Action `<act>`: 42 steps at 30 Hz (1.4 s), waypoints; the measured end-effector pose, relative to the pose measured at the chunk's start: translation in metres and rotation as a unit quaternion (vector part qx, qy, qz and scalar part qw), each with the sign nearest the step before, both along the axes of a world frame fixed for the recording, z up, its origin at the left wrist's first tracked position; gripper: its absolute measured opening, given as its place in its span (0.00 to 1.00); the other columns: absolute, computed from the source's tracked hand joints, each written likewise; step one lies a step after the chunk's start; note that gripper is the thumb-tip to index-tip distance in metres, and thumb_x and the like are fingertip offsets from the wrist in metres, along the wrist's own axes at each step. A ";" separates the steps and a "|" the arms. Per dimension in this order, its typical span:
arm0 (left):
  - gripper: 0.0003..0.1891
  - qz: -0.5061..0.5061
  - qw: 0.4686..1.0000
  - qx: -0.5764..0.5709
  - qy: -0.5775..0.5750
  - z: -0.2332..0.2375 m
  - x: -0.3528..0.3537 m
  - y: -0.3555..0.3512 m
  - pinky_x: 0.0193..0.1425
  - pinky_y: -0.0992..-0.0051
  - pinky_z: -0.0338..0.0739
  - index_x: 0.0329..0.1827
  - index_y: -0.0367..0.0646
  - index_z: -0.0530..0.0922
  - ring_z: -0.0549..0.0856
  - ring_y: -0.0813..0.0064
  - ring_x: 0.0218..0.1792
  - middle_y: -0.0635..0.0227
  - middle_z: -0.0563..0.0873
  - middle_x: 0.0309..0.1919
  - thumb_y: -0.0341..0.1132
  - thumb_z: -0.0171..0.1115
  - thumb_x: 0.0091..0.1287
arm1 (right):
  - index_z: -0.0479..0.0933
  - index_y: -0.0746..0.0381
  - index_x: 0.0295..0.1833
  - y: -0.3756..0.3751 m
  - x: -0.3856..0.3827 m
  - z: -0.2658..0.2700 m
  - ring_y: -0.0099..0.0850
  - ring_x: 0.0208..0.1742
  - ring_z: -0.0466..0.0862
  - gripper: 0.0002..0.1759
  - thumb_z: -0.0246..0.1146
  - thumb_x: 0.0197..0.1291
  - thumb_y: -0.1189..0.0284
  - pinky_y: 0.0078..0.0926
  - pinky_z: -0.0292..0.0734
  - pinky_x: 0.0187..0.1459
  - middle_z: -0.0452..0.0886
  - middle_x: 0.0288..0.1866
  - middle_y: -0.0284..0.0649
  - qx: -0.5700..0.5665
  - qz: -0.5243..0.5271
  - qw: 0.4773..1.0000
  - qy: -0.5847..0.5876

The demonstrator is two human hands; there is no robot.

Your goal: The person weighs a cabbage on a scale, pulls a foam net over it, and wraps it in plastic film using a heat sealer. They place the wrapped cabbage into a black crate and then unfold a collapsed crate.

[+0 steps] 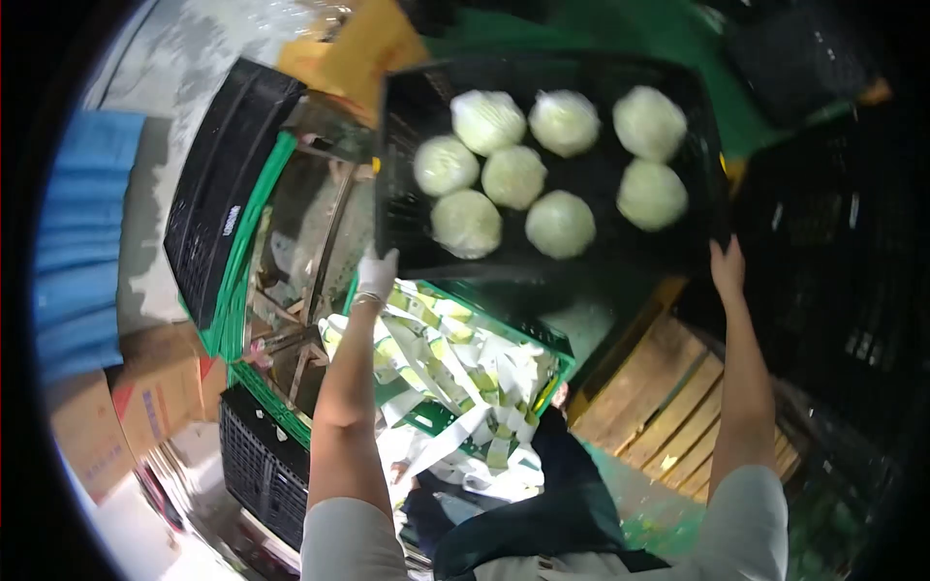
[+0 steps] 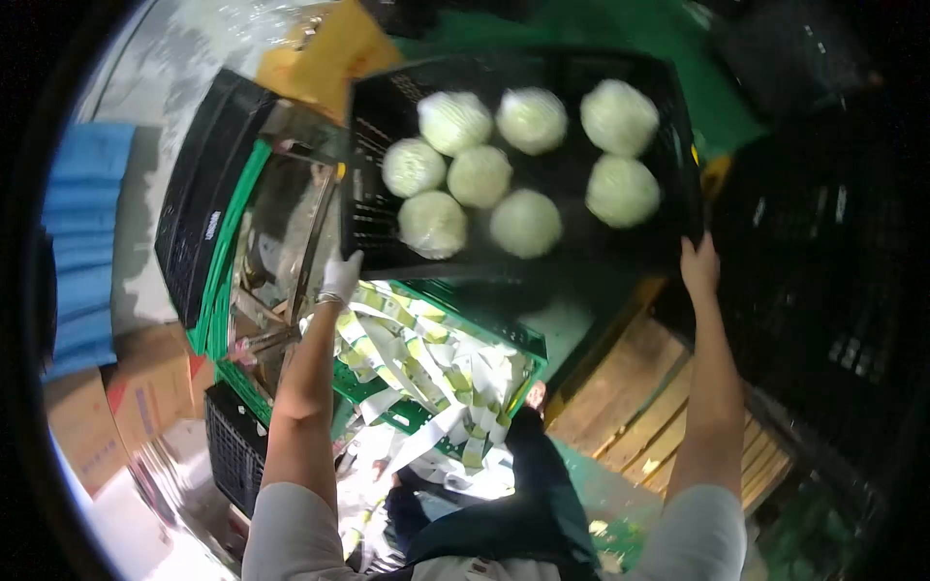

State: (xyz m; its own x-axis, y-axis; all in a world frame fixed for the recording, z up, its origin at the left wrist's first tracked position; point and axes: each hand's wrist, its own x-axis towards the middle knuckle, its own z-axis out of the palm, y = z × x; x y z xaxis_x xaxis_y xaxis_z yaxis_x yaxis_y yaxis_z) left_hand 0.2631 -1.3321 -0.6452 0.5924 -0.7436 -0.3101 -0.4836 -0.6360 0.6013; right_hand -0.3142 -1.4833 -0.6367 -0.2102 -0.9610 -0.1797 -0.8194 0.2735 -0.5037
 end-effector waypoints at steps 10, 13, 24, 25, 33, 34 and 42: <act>0.39 -0.125 0.988 0.044 -0.079 0.013 -0.070 0.122 0.66 0.59 0.58 0.69 0.38 0.48 0.66 0.48 0.62 0.43 0.56 0.66 0.51 0.51 0.62 | 0.54 0.59 0.68 0.031 0.051 0.038 0.48 0.67 0.59 0.32 0.52 0.62 0.57 0.47 0.54 0.64 0.57 0.68 0.48 0.014 0.074 0.916 0.394; 0.35 -0.176 0.982 0.065 -0.020 0.110 -0.096 0.241 0.65 0.61 0.60 0.67 0.40 0.54 0.70 0.50 0.58 0.47 0.59 0.64 0.45 0.56 0.59 | 0.59 0.62 0.64 0.087 0.110 0.047 0.47 0.64 0.62 0.30 0.57 0.58 0.62 0.43 0.59 0.61 0.60 0.65 0.50 -0.136 0.215 0.915 0.312; 0.19 0.226 0.948 0.022 -0.223 0.224 0.033 0.645 0.54 0.62 0.69 0.51 0.40 0.70 0.74 0.53 0.49 0.53 0.74 0.48 0.33 0.58 0.56 | 0.74 0.65 0.44 0.417 0.557 0.126 0.33 0.39 0.79 0.10 0.57 0.54 0.80 0.26 0.73 0.41 0.77 0.40 0.43 0.059 0.632 0.700 -0.327; 0.18 0.231 0.943 0.028 -0.236 0.230 0.051 0.666 0.55 0.64 0.70 0.49 0.40 0.71 0.75 0.55 0.49 0.55 0.75 0.48 0.30 0.60 0.54 | 0.74 0.65 0.43 0.457 0.597 0.152 0.35 0.38 0.79 0.10 0.57 0.54 0.80 0.26 0.74 0.41 0.78 0.39 0.43 0.053 0.669 0.656 -0.344; 0.12 0.039 0.962 -0.117 -0.243 0.206 0.189 0.742 0.51 0.64 0.72 0.38 0.41 0.76 0.78 0.59 0.43 0.60 0.80 0.39 0.28 0.59 0.50 | 0.73 0.66 0.46 0.688 0.784 0.168 0.45 0.49 0.76 0.18 0.58 0.55 0.65 0.37 0.70 0.53 0.77 0.45 0.49 -0.067 0.826 0.539 -0.152; 0.11 0.009 0.965 -0.136 -0.225 0.202 0.198 0.745 0.51 0.64 0.72 0.38 0.41 0.76 0.78 0.60 0.43 0.61 0.80 0.38 0.29 0.60 0.50 | 0.73 0.66 0.48 0.702 0.794 0.165 0.45 0.50 0.75 0.20 0.58 0.55 0.63 0.37 0.69 0.54 0.77 0.46 0.49 -0.088 0.833 0.541 -0.082; 0.30 -0.039 0.985 0.038 -0.166 0.179 0.270 0.749 0.57 0.62 0.67 0.64 0.49 0.65 0.72 0.58 0.55 0.59 0.77 0.50 0.46 0.56 0.58 | 0.77 0.56 0.43 0.666 0.896 0.308 0.42 0.39 0.81 0.17 0.63 0.50 0.59 0.39 0.75 0.40 0.81 0.37 0.45 -0.033 0.802 0.595 -0.044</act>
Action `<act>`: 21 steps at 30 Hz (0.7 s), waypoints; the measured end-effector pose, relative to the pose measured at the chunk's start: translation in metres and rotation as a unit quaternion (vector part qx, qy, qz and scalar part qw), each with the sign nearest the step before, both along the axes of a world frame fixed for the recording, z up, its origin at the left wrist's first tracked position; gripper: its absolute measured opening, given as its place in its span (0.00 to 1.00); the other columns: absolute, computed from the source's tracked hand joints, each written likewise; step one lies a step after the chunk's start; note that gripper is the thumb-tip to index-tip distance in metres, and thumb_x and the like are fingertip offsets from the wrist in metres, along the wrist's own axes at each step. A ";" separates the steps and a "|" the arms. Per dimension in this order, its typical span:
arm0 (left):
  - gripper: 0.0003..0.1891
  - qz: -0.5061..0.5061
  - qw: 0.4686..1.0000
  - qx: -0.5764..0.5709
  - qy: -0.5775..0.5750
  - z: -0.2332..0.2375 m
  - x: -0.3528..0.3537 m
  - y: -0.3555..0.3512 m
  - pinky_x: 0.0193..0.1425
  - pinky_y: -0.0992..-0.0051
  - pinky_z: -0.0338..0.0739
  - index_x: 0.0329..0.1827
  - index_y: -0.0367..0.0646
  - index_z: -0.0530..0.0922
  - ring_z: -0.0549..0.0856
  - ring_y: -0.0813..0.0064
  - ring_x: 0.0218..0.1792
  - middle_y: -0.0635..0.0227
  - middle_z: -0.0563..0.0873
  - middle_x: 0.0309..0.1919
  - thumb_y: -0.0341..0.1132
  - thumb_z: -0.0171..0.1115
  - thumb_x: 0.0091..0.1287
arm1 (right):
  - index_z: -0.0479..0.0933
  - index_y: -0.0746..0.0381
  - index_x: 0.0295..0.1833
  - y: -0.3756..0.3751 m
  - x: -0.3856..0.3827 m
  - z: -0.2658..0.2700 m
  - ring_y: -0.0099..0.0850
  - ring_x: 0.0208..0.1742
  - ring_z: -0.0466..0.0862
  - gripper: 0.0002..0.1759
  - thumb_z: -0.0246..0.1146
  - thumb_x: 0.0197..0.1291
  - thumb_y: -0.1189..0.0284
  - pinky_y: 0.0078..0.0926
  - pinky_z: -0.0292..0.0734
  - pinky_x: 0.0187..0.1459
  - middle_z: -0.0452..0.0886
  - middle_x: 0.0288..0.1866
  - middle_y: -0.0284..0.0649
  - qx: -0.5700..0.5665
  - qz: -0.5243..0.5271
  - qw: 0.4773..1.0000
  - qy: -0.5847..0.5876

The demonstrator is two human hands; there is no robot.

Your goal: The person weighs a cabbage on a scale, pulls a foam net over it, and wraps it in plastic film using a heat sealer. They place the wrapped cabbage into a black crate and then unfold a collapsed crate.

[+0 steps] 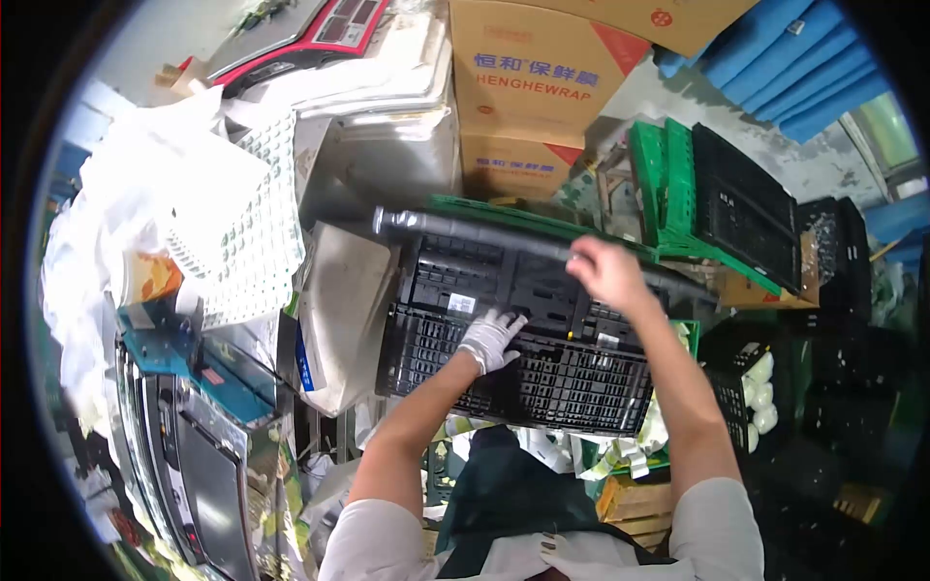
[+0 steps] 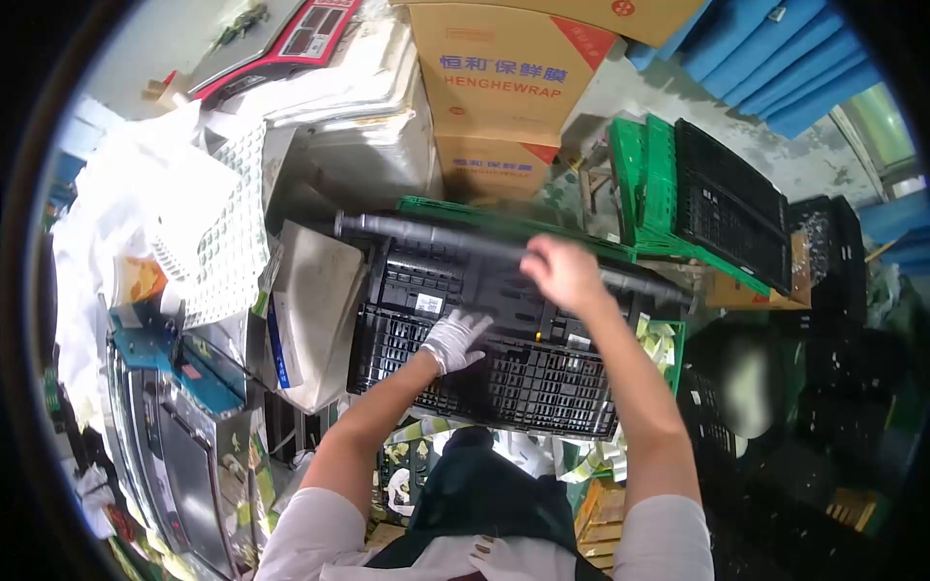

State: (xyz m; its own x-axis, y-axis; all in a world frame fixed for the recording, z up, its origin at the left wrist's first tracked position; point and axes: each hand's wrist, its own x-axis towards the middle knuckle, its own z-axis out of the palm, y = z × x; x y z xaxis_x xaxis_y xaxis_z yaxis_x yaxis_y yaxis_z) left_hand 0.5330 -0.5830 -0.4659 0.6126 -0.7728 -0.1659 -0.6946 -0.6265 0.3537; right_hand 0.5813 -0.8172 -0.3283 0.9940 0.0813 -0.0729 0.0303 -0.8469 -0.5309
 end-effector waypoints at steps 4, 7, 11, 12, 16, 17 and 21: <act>0.25 -0.161 0.963 0.115 0.182 0.057 0.035 -0.019 0.53 0.65 0.72 0.58 0.53 0.72 0.78 0.59 0.48 0.60 0.80 0.47 0.45 0.60 0.55 | 0.77 0.54 0.37 -0.011 0.062 -0.002 0.36 0.40 0.78 0.13 0.63 0.49 0.59 0.36 0.69 0.43 0.81 0.34 0.37 -0.217 -0.040 0.951 -0.217; 0.22 -0.284 0.917 -0.010 0.281 0.114 0.008 0.008 0.50 0.65 0.74 0.53 0.51 0.76 0.80 0.59 0.45 0.59 0.81 0.42 0.44 0.62 0.53 | 0.75 0.54 0.36 -0.003 0.053 0.010 0.36 0.40 0.73 0.12 0.65 0.46 0.62 0.36 0.65 0.42 0.75 0.34 0.33 -0.192 -0.071 0.932 -0.299; 0.19 -0.369 0.826 -0.014 0.426 0.131 -0.049 0.030 0.49 0.65 0.73 0.49 0.48 0.77 0.79 0.59 0.45 0.58 0.81 0.39 0.45 0.60 0.56 | 0.72 0.57 0.32 0.012 -0.011 0.000 0.38 0.36 0.72 0.11 0.67 0.44 0.71 0.33 0.66 0.38 0.72 0.33 0.38 -0.071 -0.132 0.925 -0.349; 0.18 -0.305 0.840 -0.055 0.445 0.120 -0.053 0.032 0.49 0.65 0.73 0.49 0.48 0.77 0.79 0.59 0.45 0.58 0.81 0.38 0.45 0.59 0.57 | 0.71 0.59 0.31 0.015 -0.035 -0.014 0.39 0.37 0.73 0.11 0.67 0.44 0.73 0.35 0.67 0.39 0.72 0.32 0.39 -0.032 -0.186 0.932 -0.311; 0.22 -0.263 0.956 -0.086 0.102 0.049 -0.044 0.032 0.62 0.58 0.63 0.56 0.51 0.72 0.72 0.59 0.57 0.62 0.74 0.54 0.47 0.57 0.59 | 0.61 0.65 0.58 0.025 -0.136 -0.131 0.50 0.50 0.73 0.39 0.69 0.43 0.60 0.40 0.70 0.51 0.72 0.48 0.54 0.008 -0.301 0.948 0.108; 0.23 -0.291 0.955 -0.029 0.051 0.038 -0.042 0.035 0.65 0.54 0.57 0.57 0.53 0.71 0.69 0.59 0.60 0.63 0.71 0.57 0.47 0.57 0.59 | 0.54 0.67 0.62 0.034 -0.152 -0.144 0.52 0.55 0.71 0.46 0.70 0.43 0.57 0.40 0.68 0.56 0.67 0.54 0.58 -0.032 -0.307 0.925 0.220; 0.15 -0.345 0.934 0.096 -0.006 0.014 -0.037 0.038 0.69 0.55 0.50 0.45 0.50 0.78 0.70 0.62 0.58 0.64 0.77 0.50 0.46 0.57 0.59 | 0.55 0.68 0.59 0.039 -0.159 -0.165 0.51 0.53 0.73 0.41 0.68 0.44 0.61 0.40 0.71 0.53 0.68 0.54 0.57 -0.078 -0.255 0.939 0.217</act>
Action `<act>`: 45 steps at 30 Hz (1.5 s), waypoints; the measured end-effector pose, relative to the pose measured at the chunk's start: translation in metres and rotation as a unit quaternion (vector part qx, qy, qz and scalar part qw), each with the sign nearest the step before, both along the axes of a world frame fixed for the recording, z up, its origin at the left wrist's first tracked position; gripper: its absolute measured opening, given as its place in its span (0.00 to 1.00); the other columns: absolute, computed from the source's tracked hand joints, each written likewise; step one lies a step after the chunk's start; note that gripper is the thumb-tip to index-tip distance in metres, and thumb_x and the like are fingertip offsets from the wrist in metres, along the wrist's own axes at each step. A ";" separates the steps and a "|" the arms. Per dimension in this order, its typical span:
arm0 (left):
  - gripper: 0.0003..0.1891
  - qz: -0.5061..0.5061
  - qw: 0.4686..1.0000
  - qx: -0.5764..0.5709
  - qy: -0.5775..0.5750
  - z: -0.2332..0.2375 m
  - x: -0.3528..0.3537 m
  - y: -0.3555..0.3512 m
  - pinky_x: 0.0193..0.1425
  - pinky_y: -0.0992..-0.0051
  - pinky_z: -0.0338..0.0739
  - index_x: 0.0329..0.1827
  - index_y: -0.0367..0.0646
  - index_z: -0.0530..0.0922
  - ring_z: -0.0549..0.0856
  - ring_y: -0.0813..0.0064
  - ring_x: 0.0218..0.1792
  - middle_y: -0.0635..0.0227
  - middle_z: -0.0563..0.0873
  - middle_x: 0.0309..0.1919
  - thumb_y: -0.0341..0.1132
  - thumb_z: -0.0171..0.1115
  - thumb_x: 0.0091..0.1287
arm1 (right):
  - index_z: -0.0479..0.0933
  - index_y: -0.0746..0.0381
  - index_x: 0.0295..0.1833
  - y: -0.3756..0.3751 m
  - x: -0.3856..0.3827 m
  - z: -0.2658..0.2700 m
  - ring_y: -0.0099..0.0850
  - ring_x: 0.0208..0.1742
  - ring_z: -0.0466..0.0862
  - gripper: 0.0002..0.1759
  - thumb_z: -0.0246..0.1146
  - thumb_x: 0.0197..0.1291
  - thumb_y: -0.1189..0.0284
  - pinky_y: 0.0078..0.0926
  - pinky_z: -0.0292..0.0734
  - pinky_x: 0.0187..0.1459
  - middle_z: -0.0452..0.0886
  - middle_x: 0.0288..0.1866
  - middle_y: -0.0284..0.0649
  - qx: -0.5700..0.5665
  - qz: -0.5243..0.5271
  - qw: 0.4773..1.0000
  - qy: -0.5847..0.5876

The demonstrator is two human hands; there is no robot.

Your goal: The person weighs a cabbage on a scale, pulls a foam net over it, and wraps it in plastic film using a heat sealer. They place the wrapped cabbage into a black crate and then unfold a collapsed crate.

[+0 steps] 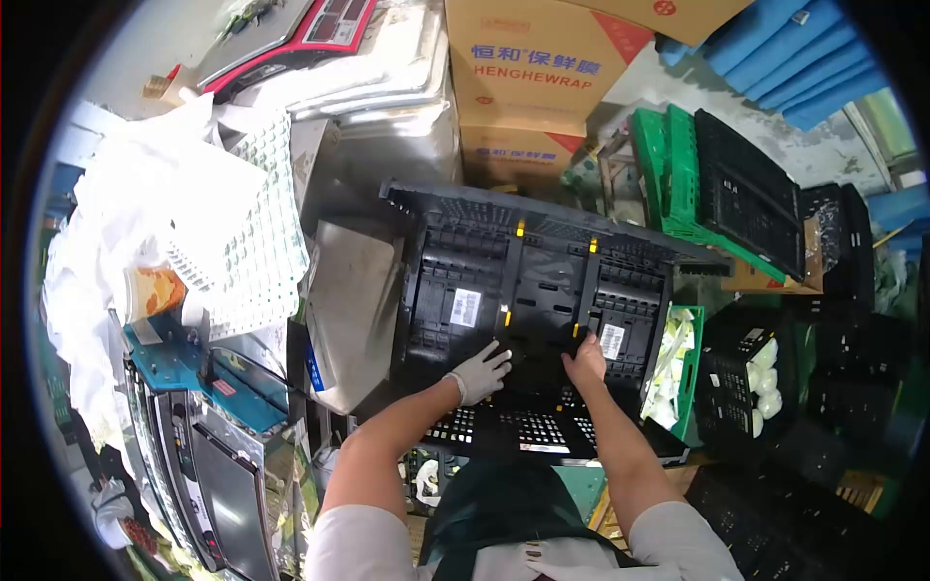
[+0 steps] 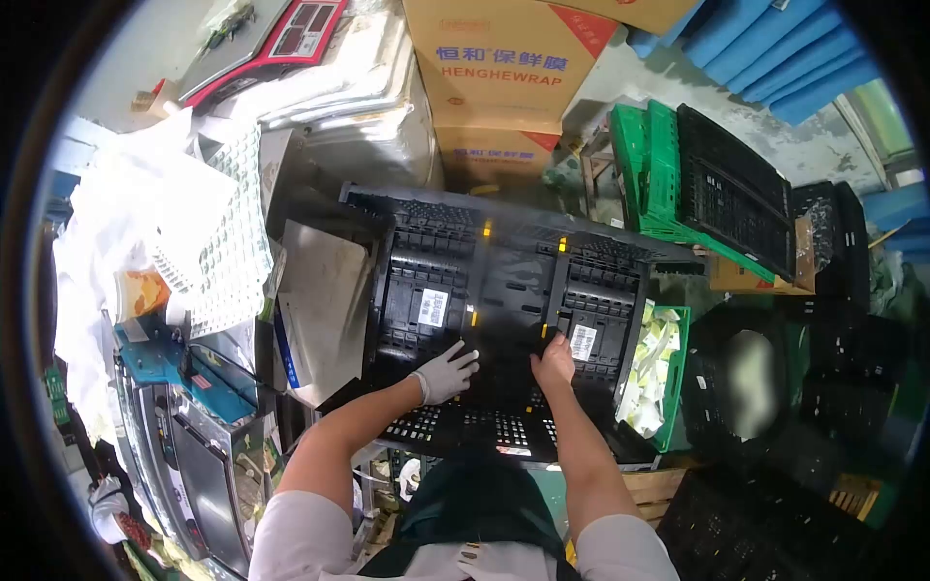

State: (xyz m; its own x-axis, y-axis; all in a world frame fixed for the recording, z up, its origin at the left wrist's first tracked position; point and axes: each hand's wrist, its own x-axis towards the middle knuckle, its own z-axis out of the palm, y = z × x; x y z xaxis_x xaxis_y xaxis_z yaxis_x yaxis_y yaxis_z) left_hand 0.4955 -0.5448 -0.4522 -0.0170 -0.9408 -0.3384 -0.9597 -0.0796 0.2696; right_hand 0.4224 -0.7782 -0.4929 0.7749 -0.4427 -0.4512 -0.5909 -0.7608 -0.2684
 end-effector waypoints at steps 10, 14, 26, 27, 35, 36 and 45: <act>0.13 0.213 0.960 0.133 -0.124 0.120 0.034 0.056 0.33 0.65 0.71 0.24 0.49 0.83 0.83 0.70 0.29 0.69 0.84 0.24 0.42 0.51 0.59 | 0.62 0.65 0.57 -0.144 -0.074 0.132 0.49 0.40 0.77 0.29 0.61 0.48 0.70 0.41 0.73 0.42 0.75 0.43 0.53 -0.130 -0.078 0.974 -0.169; 0.10 0.288 0.942 0.111 -0.130 0.132 0.040 0.116 0.37 0.67 0.73 0.31 0.48 0.82 0.82 0.65 0.33 0.64 0.84 0.28 0.42 0.55 0.57 | 0.63 0.65 0.56 -0.157 -0.082 0.152 0.48 0.51 0.72 0.31 0.65 0.47 0.68 0.40 0.69 0.50 0.70 0.52 0.49 -0.235 -0.005 0.956 -0.174; 0.17 0.498 0.820 -0.071 0.274 0.235 -0.238 0.186 0.50 0.63 0.73 0.45 0.43 0.79 0.79 0.56 0.43 0.55 0.82 0.38 0.44 0.57 0.60 | 0.69 0.67 0.52 -0.018 -0.125 0.226 0.51 0.56 0.70 0.27 0.65 0.43 0.72 0.41 0.64 0.58 0.70 0.55 0.55 -0.066 0.269 0.929 -0.244; 0.17 0.520 0.805 -0.088 0.273 0.236 -0.243 0.191 0.50 0.62 0.73 0.45 0.42 0.79 0.79 0.55 0.43 0.54 0.81 0.39 0.44 0.56 0.60 | 0.69 0.67 0.52 -0.004 -0.122 0.234 0.50 0.56 0.70 0.26 0.65 0.44 0.71 0.39 0.64 0.58 0.70 0.55 0.55 -0.049 0.277 0.932 -0.228; 0.30 0.431 0.888 -0.123 0.100 0.234 -0.183 0.190 0.67 0.58 0.55 0.63 0.39 0.64 0.61 0.47 0.65 0.45 0.64 0.62 0.51 0.49 0.64 | 0.59 0.69 0.64 0.065 -0.120 0.257 0.43 0.71 0.53 0.35 0.54 0.57 0.56 0.42 0.43 0.69 0.57 0.68 0.54 -0.045 0.334 0.940 -0.056; 0.31 0.405 0.905 -0.113 0.061 0.222 -0.176 0.191 0.68 0.57 0.52 0.64 0.38 0.62 0.58 0.48 0.67 0.45 0.60 0.64 0.52 0.47 0.64 | 0.57 0.70 0.65 0.069 -0.123 0.252 0.43 0.72 0.50 0.37 0.52 0.58 0.54 0.43 0.39 0.70 0.54 0.69 0.54 -0.062 0.346 0.935 -0.049; 0.37 0.223 0.964 0.070 -0.128 0.208 -0.078 0.073 0.72 0.59 0.37 0.67 0.33 0.57 0.48 0.58 0.71 0.51 0.52 0.69 0.55 0.44 0.63 | 0.59 0.73 0.63 0.100 -0.044 0.241 0.44 0.73 0.48 0.45 0.51 0.54 0.44 0.48 0.34 0.70 0.56 0.68 0.54 -0.156 0.526 0.818 -0.171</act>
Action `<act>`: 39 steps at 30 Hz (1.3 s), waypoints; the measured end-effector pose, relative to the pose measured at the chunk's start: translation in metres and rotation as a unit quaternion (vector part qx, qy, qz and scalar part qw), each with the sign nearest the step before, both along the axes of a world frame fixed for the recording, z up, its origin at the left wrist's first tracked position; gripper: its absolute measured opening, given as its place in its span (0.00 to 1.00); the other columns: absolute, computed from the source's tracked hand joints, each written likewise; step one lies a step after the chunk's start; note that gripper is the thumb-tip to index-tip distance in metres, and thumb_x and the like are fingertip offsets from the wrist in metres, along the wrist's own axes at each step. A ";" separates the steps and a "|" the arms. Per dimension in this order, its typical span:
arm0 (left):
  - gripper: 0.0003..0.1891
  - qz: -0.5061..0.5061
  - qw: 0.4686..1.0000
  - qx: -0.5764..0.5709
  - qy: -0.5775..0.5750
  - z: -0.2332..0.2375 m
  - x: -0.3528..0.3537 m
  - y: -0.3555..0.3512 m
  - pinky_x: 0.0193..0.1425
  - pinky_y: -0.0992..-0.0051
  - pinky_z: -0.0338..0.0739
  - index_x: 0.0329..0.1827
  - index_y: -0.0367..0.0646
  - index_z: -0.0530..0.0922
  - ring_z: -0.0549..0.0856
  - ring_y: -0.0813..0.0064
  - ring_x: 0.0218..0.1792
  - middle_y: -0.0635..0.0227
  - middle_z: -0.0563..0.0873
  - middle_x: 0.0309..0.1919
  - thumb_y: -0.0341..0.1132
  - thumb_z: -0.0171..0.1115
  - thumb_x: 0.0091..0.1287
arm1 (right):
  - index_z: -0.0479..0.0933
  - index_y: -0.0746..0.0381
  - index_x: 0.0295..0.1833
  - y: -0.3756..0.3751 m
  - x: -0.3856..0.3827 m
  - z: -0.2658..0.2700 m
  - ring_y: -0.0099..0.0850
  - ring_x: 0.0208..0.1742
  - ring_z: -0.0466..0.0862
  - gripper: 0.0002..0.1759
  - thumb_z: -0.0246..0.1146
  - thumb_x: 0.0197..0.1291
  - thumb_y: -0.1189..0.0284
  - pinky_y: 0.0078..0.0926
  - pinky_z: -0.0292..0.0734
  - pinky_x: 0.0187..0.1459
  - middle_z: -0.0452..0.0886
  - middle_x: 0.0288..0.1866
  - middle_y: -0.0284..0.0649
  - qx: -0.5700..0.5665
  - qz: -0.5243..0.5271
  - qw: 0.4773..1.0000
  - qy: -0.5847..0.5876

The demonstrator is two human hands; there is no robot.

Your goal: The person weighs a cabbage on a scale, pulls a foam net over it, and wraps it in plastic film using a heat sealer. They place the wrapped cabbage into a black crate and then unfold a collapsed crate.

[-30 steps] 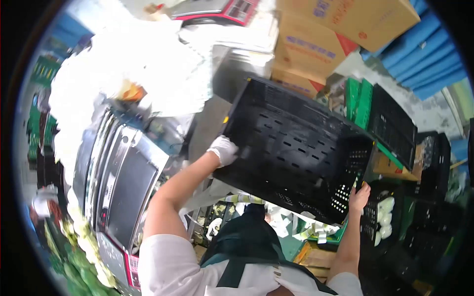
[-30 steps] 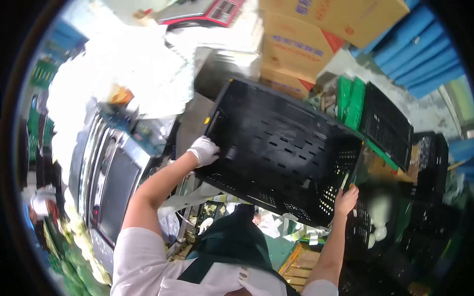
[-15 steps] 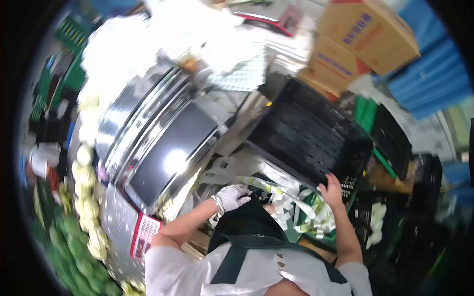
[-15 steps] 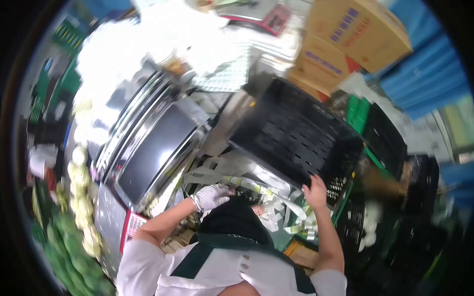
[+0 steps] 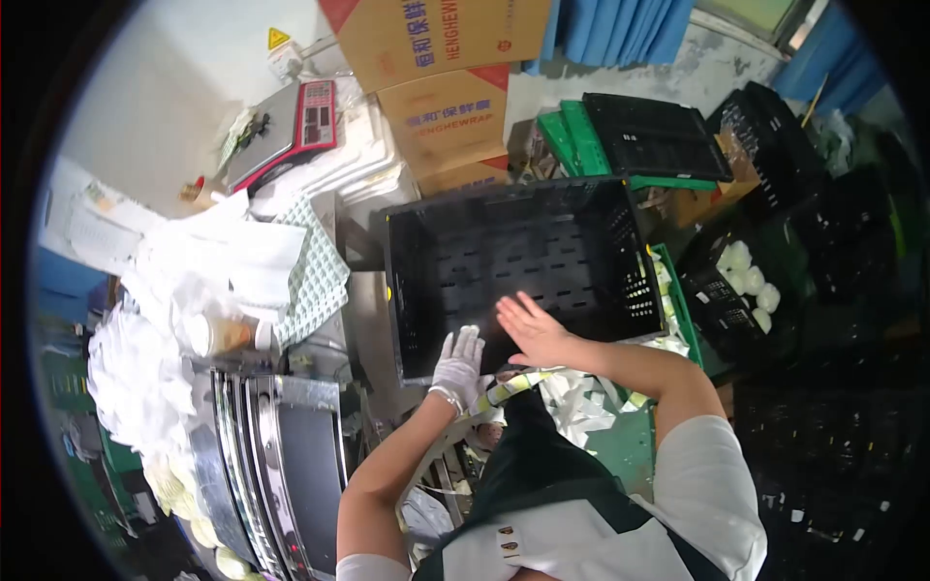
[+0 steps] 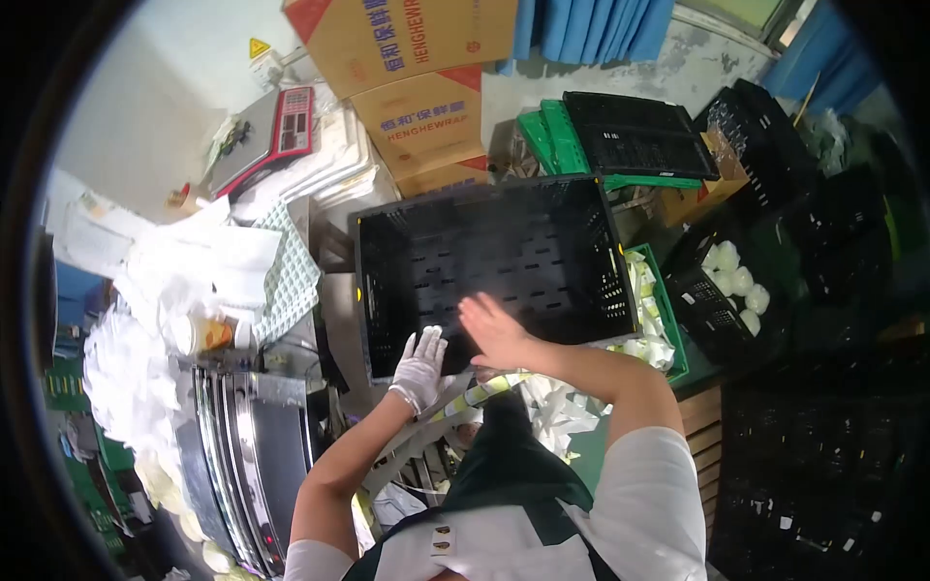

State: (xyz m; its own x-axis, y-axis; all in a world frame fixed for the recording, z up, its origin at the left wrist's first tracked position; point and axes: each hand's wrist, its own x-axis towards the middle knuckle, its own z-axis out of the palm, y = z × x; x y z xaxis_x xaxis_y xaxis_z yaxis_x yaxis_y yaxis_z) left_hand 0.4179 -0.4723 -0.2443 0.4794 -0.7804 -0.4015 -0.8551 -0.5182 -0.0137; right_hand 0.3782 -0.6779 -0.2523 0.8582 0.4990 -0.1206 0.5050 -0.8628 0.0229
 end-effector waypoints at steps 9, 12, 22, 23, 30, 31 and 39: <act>0.38 -0.075 0.954 0.279 -0.081 -0.030 0.144 0.010 0.72 0.57 0.39 0.64 0.43 0.65 0.52 0.65 0.70 0.62 0.61 0.67 0.60 0.53 0.56 | 0.62 0.65 0.62 -0.203 -0.005 -0.046 0.41 0.69 0.56 0.35 0.57 0.52 0.57 0.41 0.45 0.69 0.61 0.66 0.46 -0.172 -0.103 0.976 0.087; 0.38 -0.059 0.904 0.382 -0.182 -0.135 0.154 0.048 0.71 0.53 0.34 0.68 0.51 0.59 0.46 0.59 0.72 0.58 0.51 0.71 0.65 0.42 0.59 | 0.55 0.63 0.68 -0.246 -0.003 -0.086 0.40 0.72 0.50 0.37 0.48 0.58 0.51 0.44 0.34 0.71 0.55 0.71 0.45 -0.431 -0.122 0.885 0.127; 0.16 0.033 0.932 -0.236 0.272 0.040 0.130 -0.069 0.65 0.60 0.55 0.48 0.48 0.72 0.64 0.64 0.61 0.60 0.68 0.56 0.38 0.56 0.55 | 0.64 0.63 0.63 -0.249 -0.015 -0.089 0.45 0.71 0.52 0.33 0.54 0.53 0.57 0.50 0.33 0.70 0.59 0.68 0.47 -0.198 -0.151 0.947 0.203; 0.20 0.030 0.956 -0.112 0.268 0.036 0.154 -0.053 0.68 0.59 0.50 0.55 0.50 0.69 0.59 0.66 0.65 0.60 0.65 0.61 0.42 0.52 0.59 | 0.64 0.62 0.63 -0.251 -0.015 -0.094 0.45 0.71 0.52 0.33 0.54 0.53 0.57 0.50 0.34 0.70 0.59 0.68 0.48 -0.233 -0.144 0.941 0.197; 0.27 0.153 0.986 -0.050 0.037 -0.124 0.177 0.022 0.72 0.60 0.43 0.59 0.51 0.71 0.50 0.56 0.70 0.60 0.54 0.70 0.52 0.51 0.59 | 0.70 0.62 0.57 -0.246 -0.011 -0.100 0.46 0.69 0.56 0.28 0.52 0.50 0.60 0.49 0.38 0.69 0.63 0.65 0.48 -0.283 -0.155 0.921 0.219; 0.26 0.171 0.979 -0.110 0.026 -0.110 0.168 0.025 0.71 0.62 0.48 0.54 0.49 0.75 0.54 0.55 0.69 0.58 0.58 0.67 0.52 0.55 0.56 | 0.71 0.62 0.55 -0.241 -0.007 -0.100 0.46 0.67 0.58 0.27 0.53 0.49 0.61 0.50 0.39 0.69 0.65 0.63 0.48 -0.255 -0.183 0.924 0.217; 0.24 0.185 0.854 -0.391 0.289 -0.017 -0.008 0.026 0.55 0.61 0.70 0.53 0.40 0.73 0.75 0.54 0.53 0.50 0.74 0.53 0.50 0.49 0.62 | 0.71 0.66 0.44 -0.091 0.049 -0.079 0.48 0.56 0.66 0.17 0.60 0.44 0.77 0.43 0.59 0.58 0.69 0.53 0.50 0.190 -0.140 0.970 0.057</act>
State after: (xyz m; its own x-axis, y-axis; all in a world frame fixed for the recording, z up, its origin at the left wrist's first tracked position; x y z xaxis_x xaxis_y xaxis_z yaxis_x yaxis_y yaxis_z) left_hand 0.4100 -0.4466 -0.2614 0.6497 -0.7560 -0.0802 -0.3773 -0.4122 0.8293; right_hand 0.4270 -0.7693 -0.3314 0.9582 0.2761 -0.0753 0.2311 -0.9016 -0.3657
